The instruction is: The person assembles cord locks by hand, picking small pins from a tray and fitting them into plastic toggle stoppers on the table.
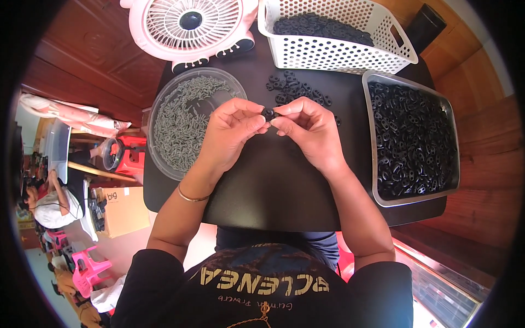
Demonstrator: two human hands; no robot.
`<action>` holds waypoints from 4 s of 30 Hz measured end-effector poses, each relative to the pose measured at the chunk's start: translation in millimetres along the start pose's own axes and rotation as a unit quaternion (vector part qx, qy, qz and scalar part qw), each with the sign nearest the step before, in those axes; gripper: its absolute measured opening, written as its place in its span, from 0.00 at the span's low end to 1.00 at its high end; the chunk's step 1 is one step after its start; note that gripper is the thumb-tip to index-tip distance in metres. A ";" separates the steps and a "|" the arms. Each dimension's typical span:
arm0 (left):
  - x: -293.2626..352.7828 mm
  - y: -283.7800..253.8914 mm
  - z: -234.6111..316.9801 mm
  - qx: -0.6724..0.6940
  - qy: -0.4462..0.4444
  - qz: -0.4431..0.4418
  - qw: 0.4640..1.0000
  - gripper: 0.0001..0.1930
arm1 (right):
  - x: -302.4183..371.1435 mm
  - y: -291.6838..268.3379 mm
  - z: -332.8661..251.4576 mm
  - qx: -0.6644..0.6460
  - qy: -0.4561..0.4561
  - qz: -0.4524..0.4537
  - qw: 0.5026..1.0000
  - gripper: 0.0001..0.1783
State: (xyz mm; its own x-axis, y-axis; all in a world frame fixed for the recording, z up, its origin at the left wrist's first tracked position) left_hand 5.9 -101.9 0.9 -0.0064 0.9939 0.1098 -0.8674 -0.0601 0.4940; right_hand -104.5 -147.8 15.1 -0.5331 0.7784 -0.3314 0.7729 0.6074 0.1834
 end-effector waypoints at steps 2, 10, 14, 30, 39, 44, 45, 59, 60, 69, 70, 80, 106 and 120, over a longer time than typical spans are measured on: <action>-0.8 -0.5 -1.3 0.010 -0.003 -0.009 1.000 0.06 | 0.2 -0.8 3.3 0.001 -0.004 -0.002 1.000 0.06; 0.7 1.8 1.8 -0.009 0.012 -0.007 1.000 0.06 | 0.5 -2.1 0.8 0.000 -0.024 0.006 1.000 0.05; 0.9 2.5 1.0 -0.011 0.007 -0.010 1.000 0.05 | 0.7 -2.4 -0.7 0.008 -0.021 0.003 1.000 0.05; 2.7 4.1 1.6 -0.036 0.006 -0.008 0.999 0.05 | 2.8 -2.9 -0.5 0.017 -0.026 0.013 0.999 0.05; 0.2 -1.0 -10.7 0.032 -0.086 -0.017 0.996 0.06 | 0.5 7.6 -6.0 0.049 -0.055 -0.036 0.997 0.17; -0.5 2.7 -19.8 0.072 -0.132 -0.051 0.987 0.08 | 2.1 11.2 -1.6 0.110 -0.032 -0.084 0.990 0.16; -0.3 2.3 -19.7 0.072 -0.131 -0.050 0.987 0.08 | 2.2 12.1 -2.4 0.108 -0.033 -0.082 0.990 0.15; 14.2 -41.8 59.1 -0.305 0.100 0.139 0.937 0.09 | -48.6 10.7 -84.1 0.306 -0.200 0.047 0.929 0.13; 26.4 -43.2 80.3 -0.443 0.176 0.212 0.853 0.08 | -63.3 11.5 -117.8 0.401 -0.255 0.073 0.877 0.14; 30.4 -49.8 76.8 -0.696 0.163 0.253 0.652 0.06 | -76.3 23.1 -149.1 0.483 -0.346 0.001 0.804 0.12; 26.9 -49.0 71.6 -0.729 0.139 0.247 0.623 0.05 | -70.4 26.6 -133.1 0.458 -0.304 -0.047 0.834 0.12; 29.2 -42.1 72.8 -0.706 0.142 0.158 0.676 0.07 | -9.7 5.2 -55.6 0.343 -0.152 -0.109 0.920 0.09; 21.9 -28.1 65.6 -0.744 0.167 0.204 0.614 0.06 | 16.2 0.3 -24.6 0.428 -0.027 -0.246 0.869 0.10; 5.8 -23.2 37.4 -0.313 0.083 0.099 0.941 0.04 | 20.8 34.4 -7.1 0.466 -0.075 -0.294 0.831 0.10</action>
State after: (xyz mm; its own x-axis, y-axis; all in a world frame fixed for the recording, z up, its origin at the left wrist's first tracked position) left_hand 44.6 -98.2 22.3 -0.2304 0.9730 -0.0160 -0.9642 -0.2305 -0.1314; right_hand -91.4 -109.6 21.1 -0.9182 0.3199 -0.2337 0.3615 0.4352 -0.8246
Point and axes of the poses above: each hand's wrist, its own x-axis away from the middle knuckle, its own y-axis out of the palm, z = x × y, the point moved 10 cm from there along -x, towards the middle knuckle, and after that the axes turned 13 degrees about -y, right-handed, at the moved point
